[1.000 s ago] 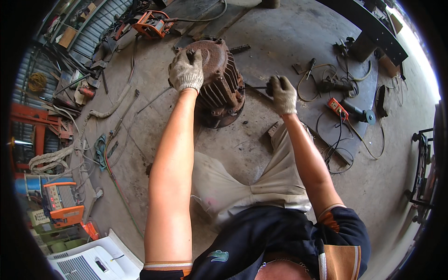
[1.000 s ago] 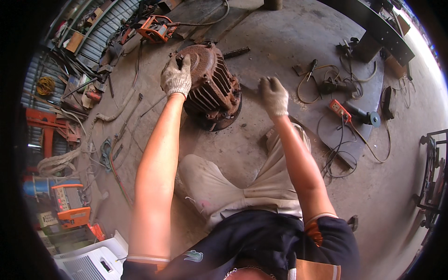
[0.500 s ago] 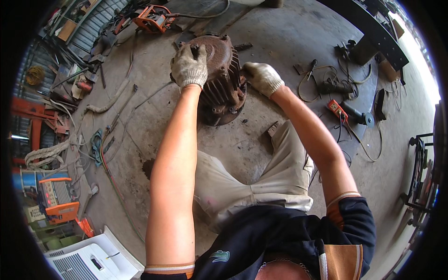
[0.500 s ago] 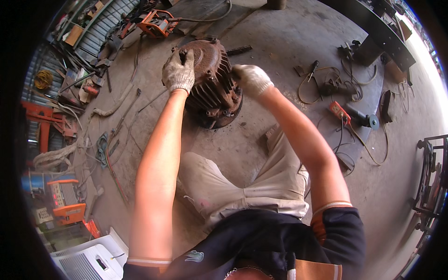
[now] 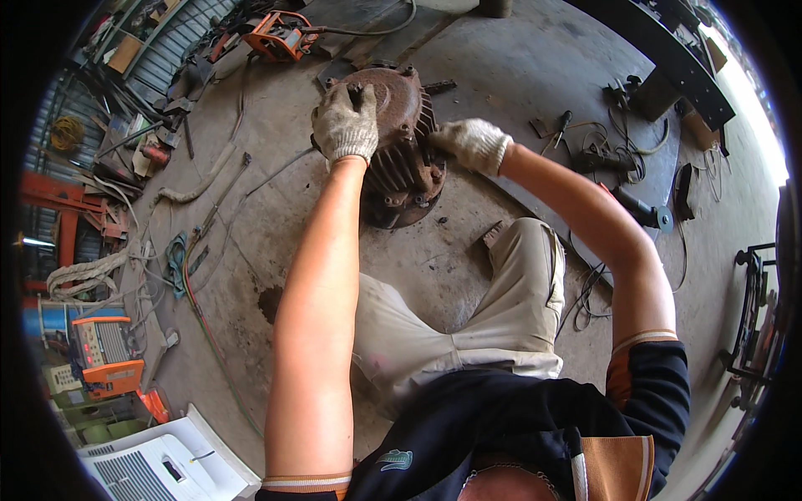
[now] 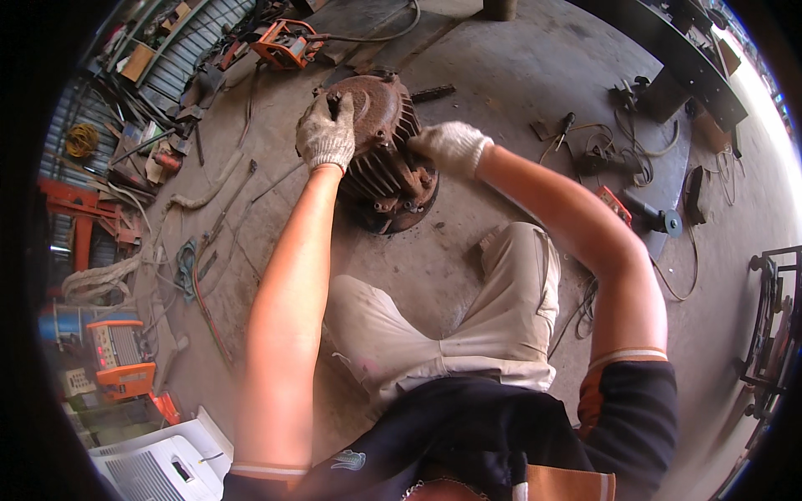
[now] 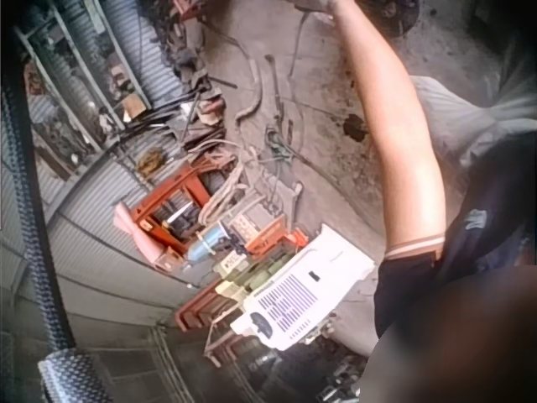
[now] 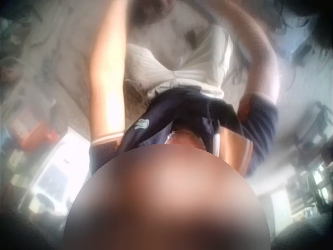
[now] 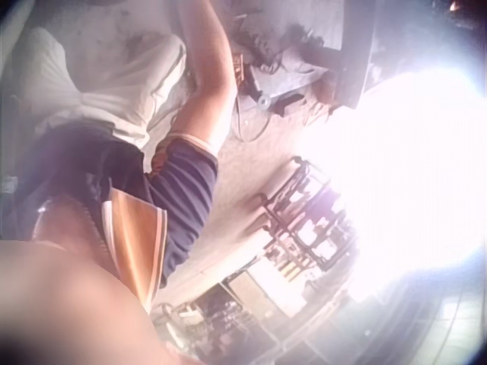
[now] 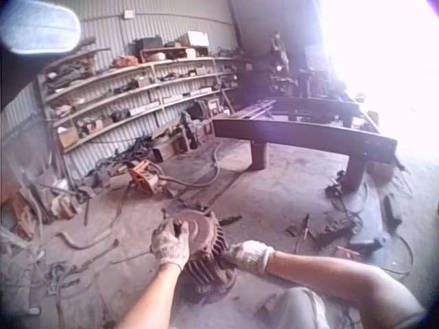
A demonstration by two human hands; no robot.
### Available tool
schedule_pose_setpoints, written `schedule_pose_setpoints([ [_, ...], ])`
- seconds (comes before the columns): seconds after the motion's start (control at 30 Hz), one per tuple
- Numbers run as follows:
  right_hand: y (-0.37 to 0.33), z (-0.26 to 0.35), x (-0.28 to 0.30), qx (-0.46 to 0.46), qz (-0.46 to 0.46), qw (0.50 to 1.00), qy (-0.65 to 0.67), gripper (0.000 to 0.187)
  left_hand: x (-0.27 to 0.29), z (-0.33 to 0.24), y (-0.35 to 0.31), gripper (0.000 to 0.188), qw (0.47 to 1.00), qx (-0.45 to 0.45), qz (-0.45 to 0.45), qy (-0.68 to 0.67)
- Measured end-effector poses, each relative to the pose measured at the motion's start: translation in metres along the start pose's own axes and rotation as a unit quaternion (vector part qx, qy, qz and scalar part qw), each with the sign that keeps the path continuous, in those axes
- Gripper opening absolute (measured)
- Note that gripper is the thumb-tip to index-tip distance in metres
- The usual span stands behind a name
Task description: The person walks to a motor on the workshop floor, puts on gloves, and then uses a wrench to loosen and remove bolts from the motor housing. The person continues to remove bolts and reposition the motor while seated on the floor.
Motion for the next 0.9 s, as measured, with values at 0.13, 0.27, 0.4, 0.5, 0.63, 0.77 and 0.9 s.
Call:
schedule_pose_setpoints([
  [0.13, -0.016, 0.005, -0.013, -0.003, -0.042, 0.999, 0.030, 0.033, 0.003, -0.001, -0.001, 0.058, 1.000, -0.008, -0.014, 0.003],
  [0.27, -0.020, -0.003, 0.002, 0.042, -0.079, 0.990, 0.109, 0.038, 0.001, 0.000, -0.001, 0.058, 1.000, -0.008, -0.012, -0.006],
  [0.4, -0.020, -0.019, 0.000, -0.015, -0.031, 0.977, 0.209, 0.036, 0.002, -0.002, 0.000, 0.060, 0.999, -0.024, -0.038, 0.003],
  [0.5, -0.020, -0.031, -0.012, -0.085, -0.004, 0.933, 0.350, 0.032, -0.001, 0.002, 0.000, 0.060, 1.000, -0.006, -0.019, -0.001],
  [0.63, -0.022, -0.058, -0.028, -0.181, -0.032, 0.806, 0.563, 0.031, 0.003, 0.001, 0.000, 0.063, 0.999, -0.013, -0.040, 0.013],
  [0.77, -0.021, -0.073, -0.042, -0.155, -0.058, 0.593, 0.788, 0.024, -0.003, 0.002, 0.000, 0.062, 1.000, 0.002, 0.003, -0.009],
  [0.9, -0.018, -0.093, -0.062, -0.293, -0.120, 0.595, 0.739, 0.026, 0.002, -0.002, 0.001, 0.060, 1.000, 0.014, -0.003, 0.001],
])
Point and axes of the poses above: each hand's wrist, its own y-axis towards the middle knuckle, its own x-axis out of the back of the hand, z = x × y, the point moved 8 cm from there along y, towards the middle knuckle, and after that the axes turned 10 degrees about -x, right-handed, at the moved point
